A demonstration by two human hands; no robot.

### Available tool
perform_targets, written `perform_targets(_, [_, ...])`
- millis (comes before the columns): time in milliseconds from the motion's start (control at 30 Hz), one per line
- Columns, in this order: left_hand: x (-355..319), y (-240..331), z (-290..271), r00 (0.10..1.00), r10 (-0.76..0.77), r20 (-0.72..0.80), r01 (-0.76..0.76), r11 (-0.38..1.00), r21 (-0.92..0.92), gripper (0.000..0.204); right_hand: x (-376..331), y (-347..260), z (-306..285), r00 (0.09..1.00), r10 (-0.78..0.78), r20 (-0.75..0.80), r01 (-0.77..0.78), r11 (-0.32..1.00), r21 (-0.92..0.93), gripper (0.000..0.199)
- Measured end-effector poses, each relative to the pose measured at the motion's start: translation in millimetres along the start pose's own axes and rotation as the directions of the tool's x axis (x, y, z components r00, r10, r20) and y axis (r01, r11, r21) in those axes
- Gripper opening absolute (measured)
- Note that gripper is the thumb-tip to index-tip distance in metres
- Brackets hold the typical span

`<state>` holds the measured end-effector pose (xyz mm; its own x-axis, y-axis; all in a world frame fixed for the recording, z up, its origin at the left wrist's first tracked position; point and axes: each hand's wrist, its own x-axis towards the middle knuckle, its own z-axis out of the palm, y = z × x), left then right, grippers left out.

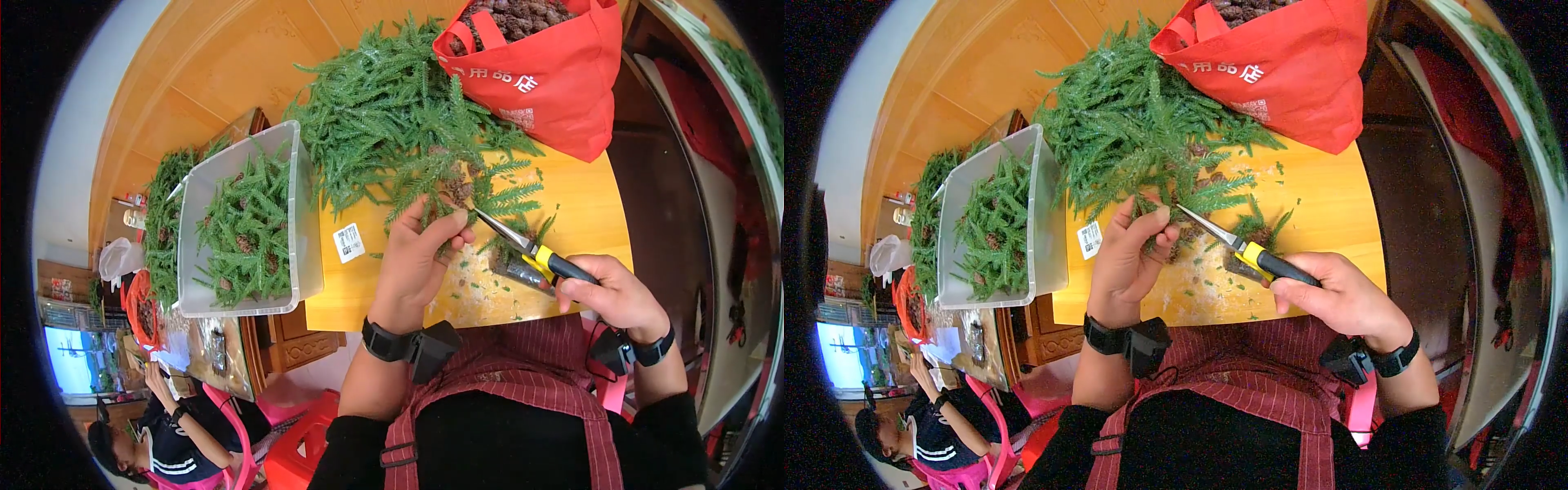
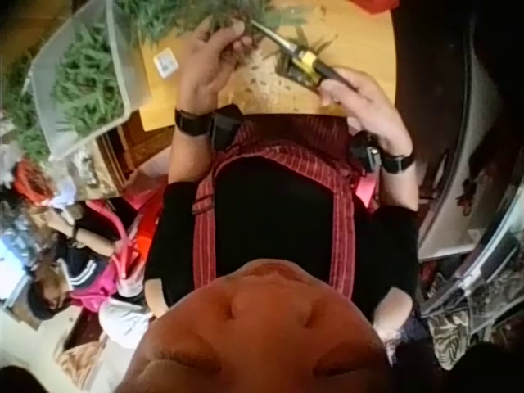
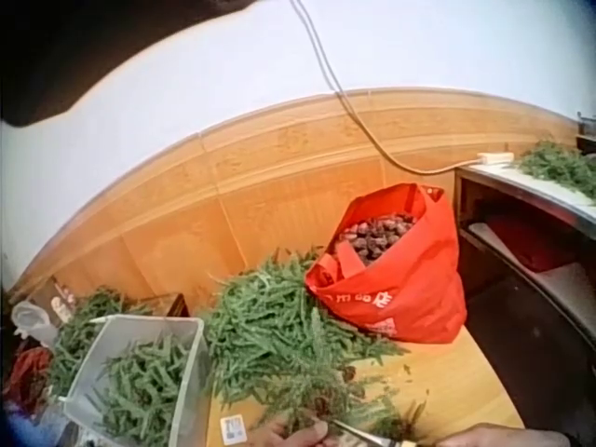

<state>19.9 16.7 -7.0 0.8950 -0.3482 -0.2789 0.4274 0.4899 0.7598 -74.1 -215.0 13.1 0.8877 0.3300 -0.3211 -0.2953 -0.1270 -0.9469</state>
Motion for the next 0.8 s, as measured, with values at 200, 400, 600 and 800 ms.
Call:
perform_targets(200, [2.2, -4.3, -4.8, 0.995, -0.07, 0.068, 0.084, 0.971, -0.225, 0.018, -0.8, -10.6, 2.0, 0.999, 0.039, -0.015, -0.04, 0.999, -0.037, 0.017])
perform_targets(400, [0.4, -3.5, 3.8, 0.995, -0.084, 0.051, 0.095, 0.955, -0.281, 0.021, 3.1, 8.8, -1.1, 0.993, -0.122, 0.009, 0.12, 0.984, 0.136, 0.023])
perform_targets(600, [-2.0, -1.9, 12.2, 0.999, -0.029, -0.027, 0.022, 0.973, -0.229, 0.017, 0.0, 3.6, 2.4, 0.993, -0.089, 0.08, 0.082, 0.993, 0.088, 0.035])
perform_targets(800, [-2.9, -0.2, 12.7, 0.999, -0.03, -0.022, 0.025, 0.977, -0.213, 0.02, 1.4, 8.2, 11.0, 0.986, -0.153, -0.061, 0.15, 0.987, -0.057, 0.033])
